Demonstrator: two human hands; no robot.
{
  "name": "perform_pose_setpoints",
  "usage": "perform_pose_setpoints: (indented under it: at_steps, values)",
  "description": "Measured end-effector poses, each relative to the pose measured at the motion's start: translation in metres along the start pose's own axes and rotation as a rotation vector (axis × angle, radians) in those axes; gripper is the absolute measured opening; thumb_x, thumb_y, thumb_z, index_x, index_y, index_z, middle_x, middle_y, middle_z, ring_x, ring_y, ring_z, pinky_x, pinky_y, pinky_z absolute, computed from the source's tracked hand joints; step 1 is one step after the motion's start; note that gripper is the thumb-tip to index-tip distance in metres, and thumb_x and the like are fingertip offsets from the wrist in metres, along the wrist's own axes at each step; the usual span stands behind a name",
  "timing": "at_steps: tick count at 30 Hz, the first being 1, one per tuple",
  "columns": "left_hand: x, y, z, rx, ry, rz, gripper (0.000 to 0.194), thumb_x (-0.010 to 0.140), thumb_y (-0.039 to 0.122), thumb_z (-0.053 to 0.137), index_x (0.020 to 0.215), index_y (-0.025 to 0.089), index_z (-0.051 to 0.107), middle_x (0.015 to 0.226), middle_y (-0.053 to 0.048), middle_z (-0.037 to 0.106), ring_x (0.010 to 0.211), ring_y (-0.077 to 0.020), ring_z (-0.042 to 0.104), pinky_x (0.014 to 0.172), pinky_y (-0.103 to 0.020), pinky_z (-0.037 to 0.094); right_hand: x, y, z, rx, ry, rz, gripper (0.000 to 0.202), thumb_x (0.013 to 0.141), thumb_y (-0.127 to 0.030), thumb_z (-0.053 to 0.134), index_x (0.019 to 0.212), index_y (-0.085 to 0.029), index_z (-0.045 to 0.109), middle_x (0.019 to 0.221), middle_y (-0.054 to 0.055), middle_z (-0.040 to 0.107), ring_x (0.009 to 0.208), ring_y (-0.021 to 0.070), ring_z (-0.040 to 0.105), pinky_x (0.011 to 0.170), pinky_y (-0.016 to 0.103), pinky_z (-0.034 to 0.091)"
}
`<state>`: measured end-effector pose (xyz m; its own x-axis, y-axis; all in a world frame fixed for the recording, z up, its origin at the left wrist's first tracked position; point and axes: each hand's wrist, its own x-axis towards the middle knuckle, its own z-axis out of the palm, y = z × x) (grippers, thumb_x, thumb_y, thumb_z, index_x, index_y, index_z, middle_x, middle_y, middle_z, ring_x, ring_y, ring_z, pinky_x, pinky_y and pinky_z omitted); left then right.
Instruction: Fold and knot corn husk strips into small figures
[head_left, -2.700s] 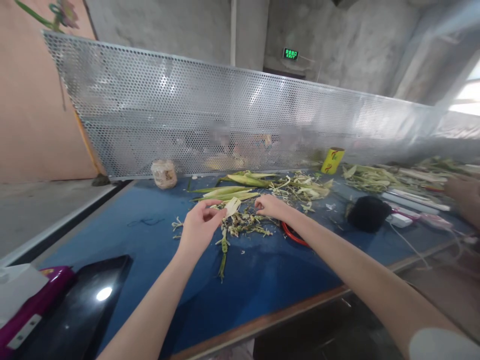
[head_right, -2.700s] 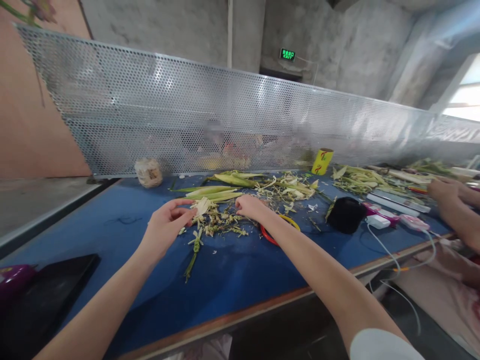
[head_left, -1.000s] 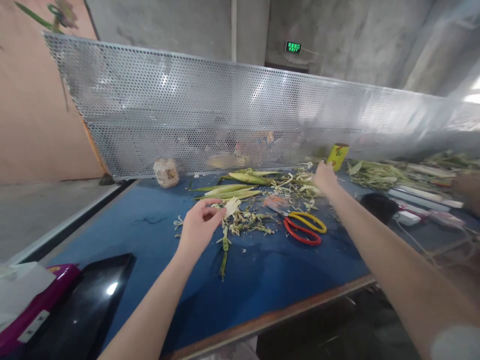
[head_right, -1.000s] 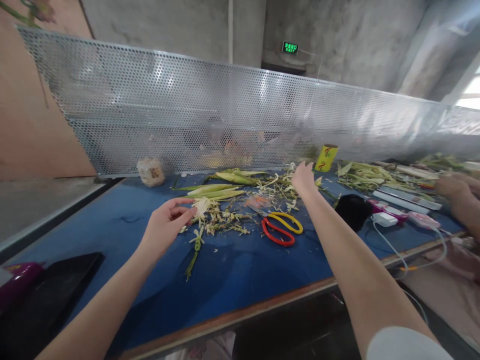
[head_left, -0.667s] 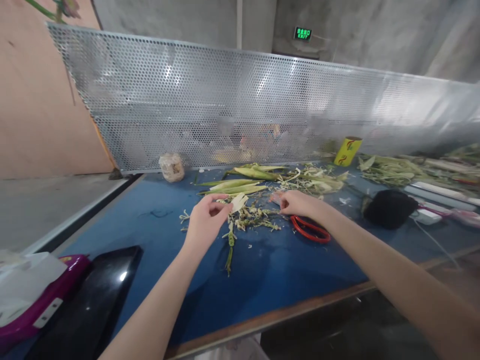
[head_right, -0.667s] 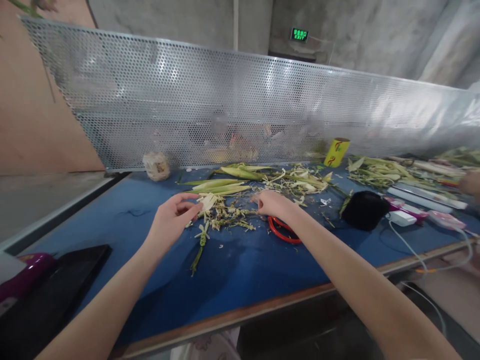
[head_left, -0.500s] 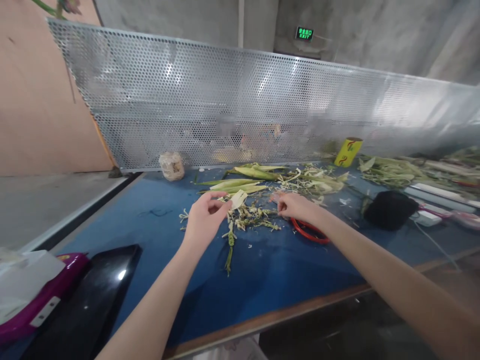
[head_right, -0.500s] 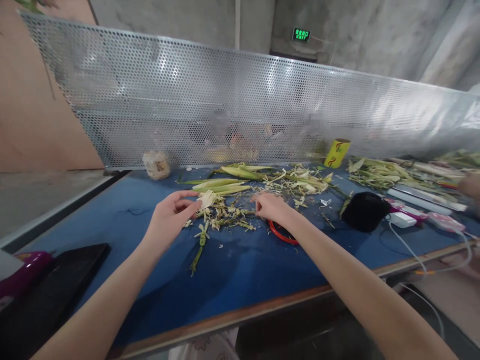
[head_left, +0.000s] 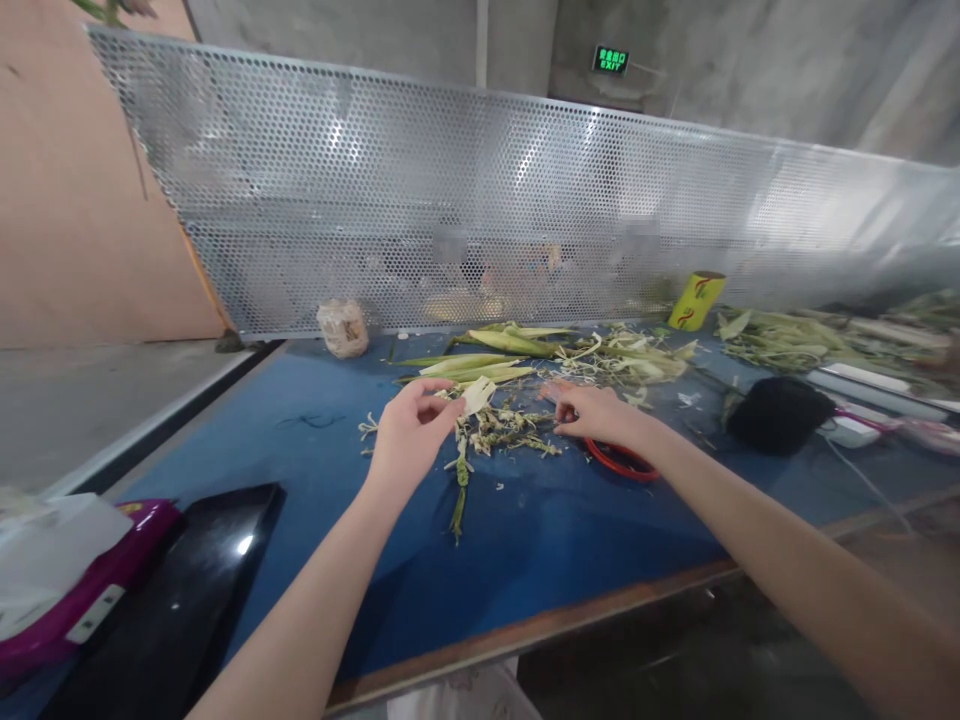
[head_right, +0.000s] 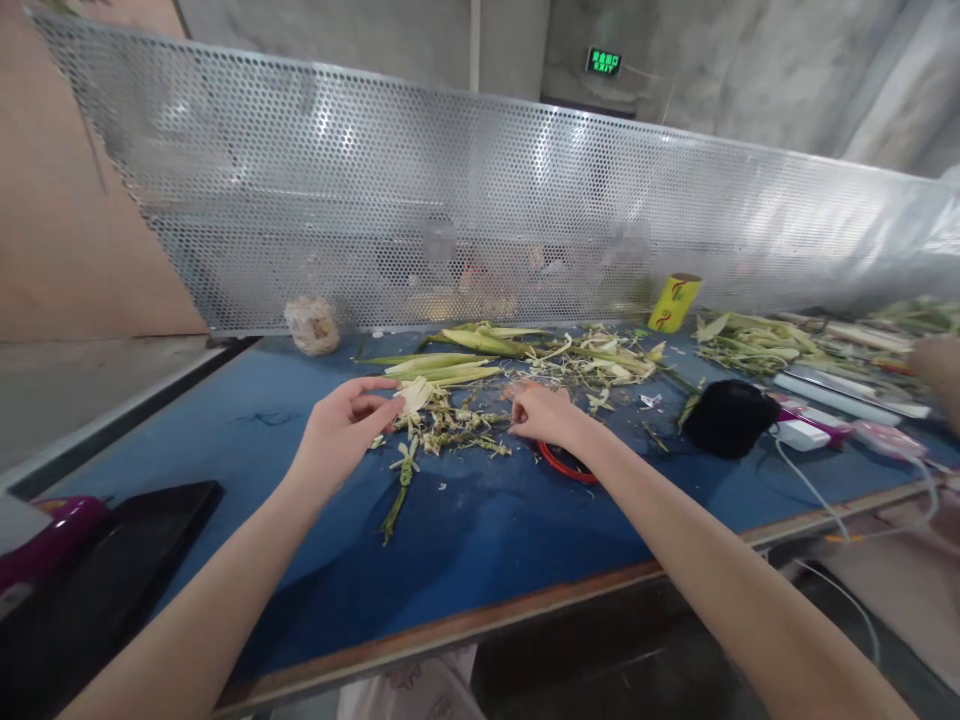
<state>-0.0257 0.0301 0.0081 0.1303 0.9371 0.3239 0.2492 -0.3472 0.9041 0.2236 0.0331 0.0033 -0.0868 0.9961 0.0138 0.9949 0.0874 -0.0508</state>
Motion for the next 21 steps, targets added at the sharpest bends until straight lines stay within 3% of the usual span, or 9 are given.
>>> perform_pose_setpoints:
  at_steps: [8, 13, 21]
  values:
    - [0.000, 0.001, 0.001, -0.010, 0.008, -0.004, 0.034, 0.065, 0.040, 0.062, 0.090, 0.018, 0.057, 0.056, 0.003, 0.059, 0.053, -0.0123, 0.052, 0.053, -0.024, 0.037, 0.001, -0.005, 0.005, 0.009, 0.047, -0.070, 0.007, 0.071, -0.023, 0.059, 0.073, -0.021, 0.065, 0.078, 0.002, 0.068, 0.079, 0.0173, 0.060, 0.070, 0.026, 0.036]
    - [-0.001, 0.003, 0.001, -0.021, 0.001, 0.004, 0.033, 0.066, 0.039, 0.062, 0.091, 0.017, 0.057, 0.056, 0.003, 0.058, 0.052, -0.0117, 0.051, 0.053, -0.024, 0.037, 0.003, -0.010, 0.007, -0.007, 0.047, -0.112, 0.013, 0.070, -0.010, 0.055, 0.067, -0.018, 0.065, 0.074, 0.003, 0.068, 0.077, 0.0170, 0.061, 0.072, 0.027, 0.036]
    - [0.000, 0.003, 0.001, -0.016, -0.001, -0.003, 0.033, 0.066, 0.039, 0.061, 0.091, 0.017, 0.057, 0.056, 0.004, 0.056, 0.052, -0.0112, 0.050, 0.054, -0.024, 0.038, 0.000, -0.006, 0.002, 0.017, 0.099, -0.134, 0.013, 0.073, -0.013, 0.055, 0.071, -0.018, 0.067, 0.079, 0.004, 0.068, 0.078, 0.0172, 0.061, 0.069, 0.025, 0.039]
